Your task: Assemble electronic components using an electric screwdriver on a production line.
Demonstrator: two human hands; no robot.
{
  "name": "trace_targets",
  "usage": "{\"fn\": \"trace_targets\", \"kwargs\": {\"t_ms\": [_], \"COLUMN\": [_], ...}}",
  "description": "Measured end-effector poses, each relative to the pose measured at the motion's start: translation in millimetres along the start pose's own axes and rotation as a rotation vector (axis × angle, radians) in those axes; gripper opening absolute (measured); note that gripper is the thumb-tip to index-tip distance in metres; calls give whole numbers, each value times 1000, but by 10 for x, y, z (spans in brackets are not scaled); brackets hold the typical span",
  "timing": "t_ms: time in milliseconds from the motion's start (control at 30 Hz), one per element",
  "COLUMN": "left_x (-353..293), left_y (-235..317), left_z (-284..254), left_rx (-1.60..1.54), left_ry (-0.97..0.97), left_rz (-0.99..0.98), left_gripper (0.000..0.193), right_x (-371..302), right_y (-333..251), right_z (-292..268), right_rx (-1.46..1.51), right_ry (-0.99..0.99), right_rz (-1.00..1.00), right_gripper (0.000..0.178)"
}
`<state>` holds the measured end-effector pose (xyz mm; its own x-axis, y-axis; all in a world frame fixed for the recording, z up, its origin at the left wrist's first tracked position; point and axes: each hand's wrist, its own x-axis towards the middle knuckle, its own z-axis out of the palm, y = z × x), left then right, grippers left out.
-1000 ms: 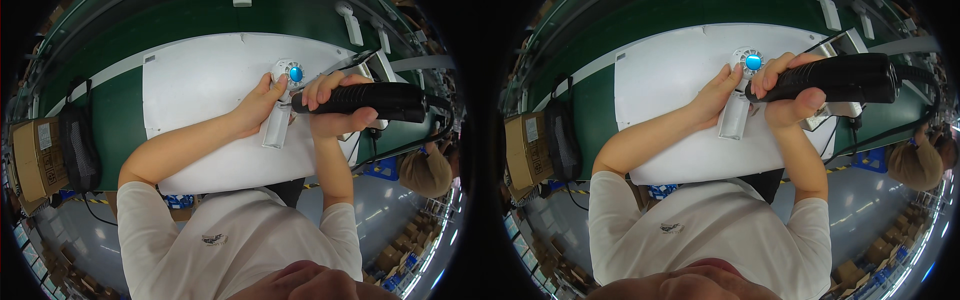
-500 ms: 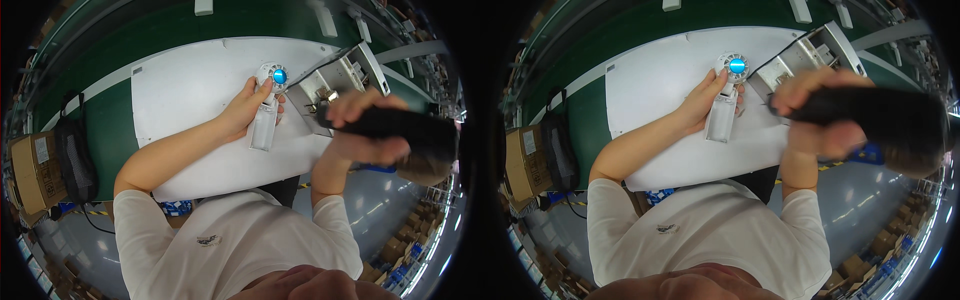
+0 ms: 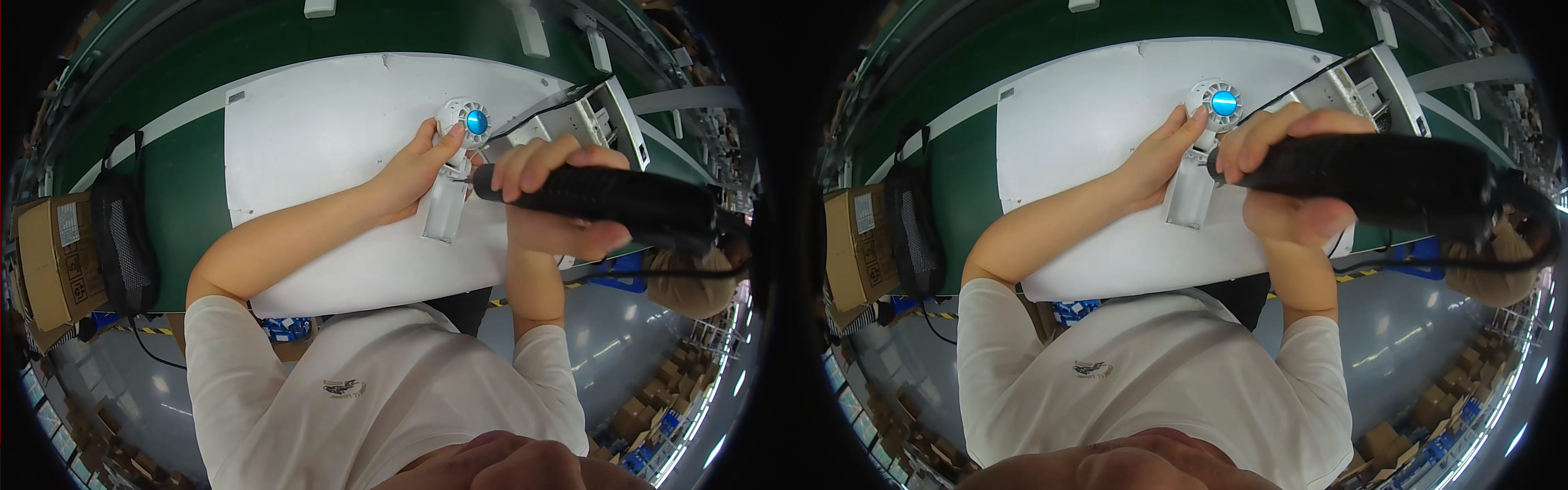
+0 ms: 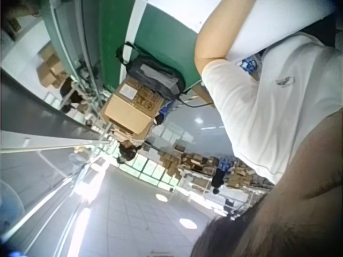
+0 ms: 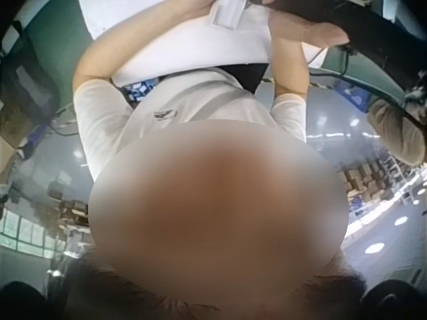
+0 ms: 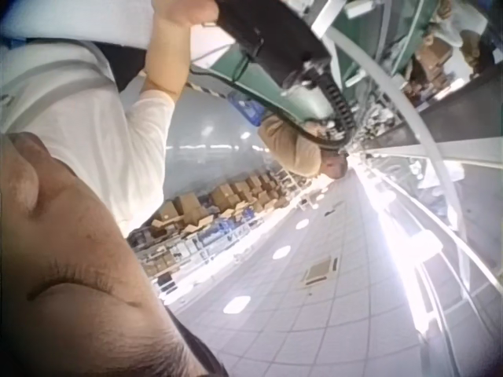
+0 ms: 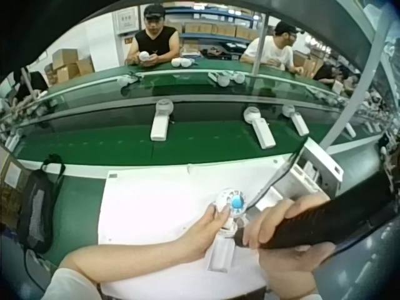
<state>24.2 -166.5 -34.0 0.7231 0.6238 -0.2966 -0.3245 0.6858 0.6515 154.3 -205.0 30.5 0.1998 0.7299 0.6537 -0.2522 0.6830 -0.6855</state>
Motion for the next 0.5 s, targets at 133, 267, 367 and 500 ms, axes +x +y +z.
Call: {"fn": "trace_targets", "kwargs": {"t_ms": [133, 267, 367, 500], "left_x": [9, 12, 34, 21], "left_y": [8, 10, 2, 19], "left_z": [-7, -25, -45, -38], "left_rx": [1, 12, 24, 19], "left_ry": [-9, -16, -21, 12], "left_rz": [6, 0, 7, -3], "left_gripper": [49, 48, 46, 44], "right_x": [-5, -14, -6, -11], "right_y": [215, 316, 345, 377], "right_z": [12, 27, 35, 91], "right_rx": [-18, -39, -71, -15], "right_ry": [46, 86, 94, -2], "right_rz": [12, 60, 147, 128], "right_gripper": [65, 64, 62, 58]}}
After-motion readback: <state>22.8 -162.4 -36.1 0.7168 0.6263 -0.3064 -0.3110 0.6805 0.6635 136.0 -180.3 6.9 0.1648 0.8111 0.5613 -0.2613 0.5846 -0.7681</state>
